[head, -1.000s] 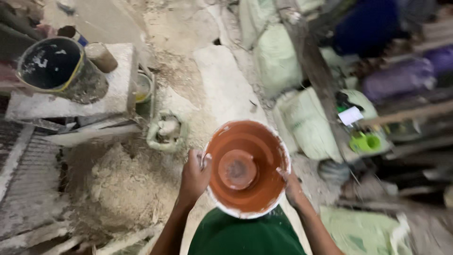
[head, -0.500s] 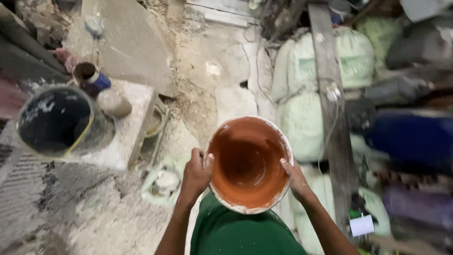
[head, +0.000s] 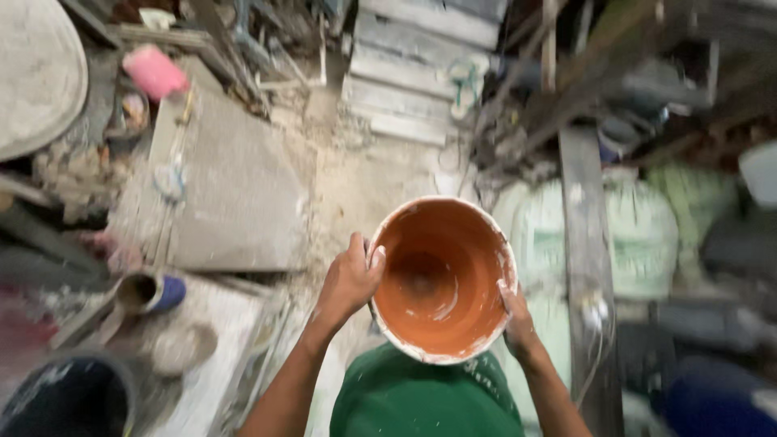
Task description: The person uses a brush to apply a clear glaze to long green and brown decorative molding pieces laid on a workbench. They then mix a white paste in a bucket with their hands, add water from a tap into a pink cup, and pour it into the bucket.
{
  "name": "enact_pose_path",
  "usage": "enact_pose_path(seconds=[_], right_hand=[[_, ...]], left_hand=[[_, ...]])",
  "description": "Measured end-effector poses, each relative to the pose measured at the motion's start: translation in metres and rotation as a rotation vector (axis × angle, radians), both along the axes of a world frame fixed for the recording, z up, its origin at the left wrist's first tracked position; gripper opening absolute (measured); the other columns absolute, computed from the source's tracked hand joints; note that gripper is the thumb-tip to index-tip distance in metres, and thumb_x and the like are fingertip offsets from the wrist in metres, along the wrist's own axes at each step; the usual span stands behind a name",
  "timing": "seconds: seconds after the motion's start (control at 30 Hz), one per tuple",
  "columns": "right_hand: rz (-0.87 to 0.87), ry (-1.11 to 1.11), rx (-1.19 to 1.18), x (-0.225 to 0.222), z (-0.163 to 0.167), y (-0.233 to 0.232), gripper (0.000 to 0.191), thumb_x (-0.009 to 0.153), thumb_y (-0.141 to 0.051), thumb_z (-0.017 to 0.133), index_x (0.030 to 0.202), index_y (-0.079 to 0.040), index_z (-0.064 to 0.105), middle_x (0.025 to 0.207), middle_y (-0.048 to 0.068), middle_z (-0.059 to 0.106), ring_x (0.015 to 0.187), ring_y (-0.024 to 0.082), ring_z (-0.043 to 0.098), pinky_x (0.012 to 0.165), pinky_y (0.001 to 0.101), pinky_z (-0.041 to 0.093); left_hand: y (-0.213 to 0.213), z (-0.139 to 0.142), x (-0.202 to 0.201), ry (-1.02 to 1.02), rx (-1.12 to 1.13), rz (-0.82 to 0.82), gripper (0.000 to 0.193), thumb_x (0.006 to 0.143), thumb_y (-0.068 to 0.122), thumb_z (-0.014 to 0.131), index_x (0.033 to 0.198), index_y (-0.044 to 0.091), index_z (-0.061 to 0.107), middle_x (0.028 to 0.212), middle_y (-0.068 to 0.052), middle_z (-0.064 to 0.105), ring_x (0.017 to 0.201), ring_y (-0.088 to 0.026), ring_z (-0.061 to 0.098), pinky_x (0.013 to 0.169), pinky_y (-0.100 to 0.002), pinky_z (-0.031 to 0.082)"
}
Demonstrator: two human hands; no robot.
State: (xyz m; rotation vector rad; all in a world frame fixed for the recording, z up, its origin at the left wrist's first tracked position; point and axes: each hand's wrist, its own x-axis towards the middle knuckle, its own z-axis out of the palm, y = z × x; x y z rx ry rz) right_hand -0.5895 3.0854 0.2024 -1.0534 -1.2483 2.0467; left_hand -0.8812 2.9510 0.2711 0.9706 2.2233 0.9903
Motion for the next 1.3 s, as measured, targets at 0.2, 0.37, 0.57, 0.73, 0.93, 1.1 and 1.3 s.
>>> enact_pose_path(seconds=[0.2,0.37,0.57,0.73,0.93,1.1,1.3], right_hand=[[0.114,0.001,0.012,-0.102,-0.044,0.215,0.064,0.103,-0.029,0.045,0.158,0.000,0.030,0.158,0.016,0.043,0.142,0.027,0.043,0.117,0.0404,0.033],[0.393,0.013,0.261,-0.183,-0.039,0.381,0.071,0.101,-0.027,0.048,0.161,-0.001,0.022,0.168,0.010,0.029,0.153,0.022,0.027,0.122,0.0353,0.020],[0.700,-0.110,-0.004,-0.299,-0.061,0.554,0.071,0.097,-0.028,0.057,0.158,0.000,0.032,0.157,0.016,0.043,0.139,0.028,0.043,0.114,0.0434,0.036],[0.810,-0.054,0.144,-0.407,-0.082,0.657,0.075,0.096,-0.031,0.058,0.159,0.000,0.030,0.162,0.013,0.040,0.147,0.025,0.038,0.120,0.0393,0.028],[0.903,-0.163,0.340,-0.522,0.009,0.773,0.073,0.098,-0.032,0.053,0.160,-0.002,0.029,0.166,0.012,0.034,0.152,0.023,0.031,0.122,0.0369,0.022],[0.922,-0.280,0.086,-0.646,0.073,0.814,0.071,0.098,-0.031,0.052,0.160,-0.002,0.033,0.162,0.016,0.039,0.147,0.030,0.037,0.119,0.0420,0.028],[1.262,-0.192,0.022,-0.736,-0.017,0.824,0.068,0.097,-0.027,0.050,0.159,-0.008,0.030,0.163,0.006,0.037,0.148,0.022,0.034,0.120,0.0391,0.025]], left_hand=[[0.172,-0.046,-0.078,-0.009,0.029,0.145,0.030,0.098,0.032,0.058,0.102,0.003,0.051,0.080,-0.029,0.065,0.081,-0.051,0.065,0.069,-0.058,0.050],[0.283,-0.063,-0.113,-0.106,-0.003,0.367,0.029,0.096,0.031,0.060,0.102,0.004,0.050,0.082,-0.028,0.066,0.083,-0.051,0.065,0.069,-0.058,0.050],[0.371,-0.052,-0.166,-0.186,-0.038,0.532,0.032,0.096,0.031,0.060,0.098,0.001,0.050,0.082,-0.029,0.067,0.085,-0.051,0.066,0.072,-0.056,0.051],[0.461,-0.081,-0.235,-0.250,-0.112,0.678,0.034,0.094,0.032,0.062,0.101,0.000,0.052,0.086,-0.031,0.067,0.088,-0.052,0.065,0.074,-0.057,0.051],[0.580,-0.065,-0.340,-0.323,0.026,0.746,0.031,0.094,0.032,0.061,0.095,0.001,0.057,0.085,-0.032,0.067,0.087,-0.051,0.065,0.072,-0.058,0.051],[0.628,-0.021,-0.397,-0.139,0.160,0.860,0.029,0.091,0.028,0.065,0.087,0.000,0.057,0.077,-0.030,0.065,0.078,-0.051,0.064,0.068,-0.058,0.050],[0.619,-0.060,-0.382,-0.175,0.146,1.228,0.029,0.091,0.029,0.067,0.088,0.002,0.057,0.075,-0.027,0.064,0.075,-0.050,0.064,0.063,-0.057,0.049]])
